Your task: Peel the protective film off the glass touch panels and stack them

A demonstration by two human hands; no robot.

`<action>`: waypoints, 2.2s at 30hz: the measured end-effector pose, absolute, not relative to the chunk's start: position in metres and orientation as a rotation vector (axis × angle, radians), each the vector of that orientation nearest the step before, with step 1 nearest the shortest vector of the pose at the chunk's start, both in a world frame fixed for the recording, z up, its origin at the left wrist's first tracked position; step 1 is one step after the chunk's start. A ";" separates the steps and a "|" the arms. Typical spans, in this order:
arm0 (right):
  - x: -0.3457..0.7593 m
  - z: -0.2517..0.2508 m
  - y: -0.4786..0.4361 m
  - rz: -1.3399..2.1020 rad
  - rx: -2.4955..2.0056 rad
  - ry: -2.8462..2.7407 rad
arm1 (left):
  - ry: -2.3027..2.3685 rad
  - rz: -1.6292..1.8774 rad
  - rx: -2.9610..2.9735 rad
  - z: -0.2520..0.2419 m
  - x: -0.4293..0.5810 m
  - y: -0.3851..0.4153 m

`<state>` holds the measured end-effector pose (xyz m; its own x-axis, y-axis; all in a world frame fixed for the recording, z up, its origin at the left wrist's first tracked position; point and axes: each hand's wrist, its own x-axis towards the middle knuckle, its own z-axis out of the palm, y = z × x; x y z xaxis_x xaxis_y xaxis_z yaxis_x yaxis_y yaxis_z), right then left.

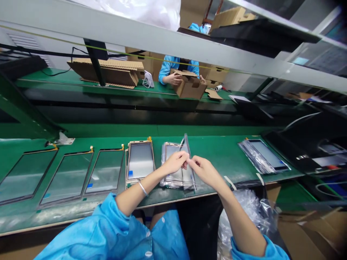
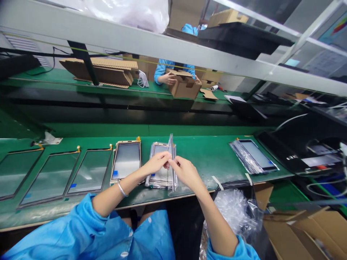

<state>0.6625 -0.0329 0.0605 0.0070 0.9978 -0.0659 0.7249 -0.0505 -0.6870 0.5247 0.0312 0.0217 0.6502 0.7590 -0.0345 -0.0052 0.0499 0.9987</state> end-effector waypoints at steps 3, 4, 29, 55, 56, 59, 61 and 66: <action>0.663 0.058 -0.031 0.825 -1.687 -1.737 | 0.693 0.661 1.431 0.020 0.526 0.031; 0.663 0.057 -0.030 0.841 -1.660 -1.709 | 0.701 0.667 1.437 0.021 0.527 0.031; 0.666 -0.026 -0.035 0.977 -1.618 -1.063 | 1.195 1.199 0.824 0.030 0.366 0.005; 0.556 0.050 -0.108 0.031 -1.007 -2.174 | 0.638 0.800 0.197 0.056 0.418 -0.043; 0.556 0.049 -0.107 0.022 -0.997 -2.176 | 0.638 0.817 0.174 0.056 0.419 -0.043; 0.560 0.047 -0.105 -0.023 -0.952 -2.211 | 0.650 0.848 0.126 0.057 0.418 -0.042; 0.560 0.045 -0.106 -0.062 -0.934 -2.220 | 0.666 0.855 0.117 0.057 0.419 -0.042; 0.553 0.045 -0.096 0.453 -1.087 -1.905 | 0.682 0.887 0.248 0.053 0.425 -0.050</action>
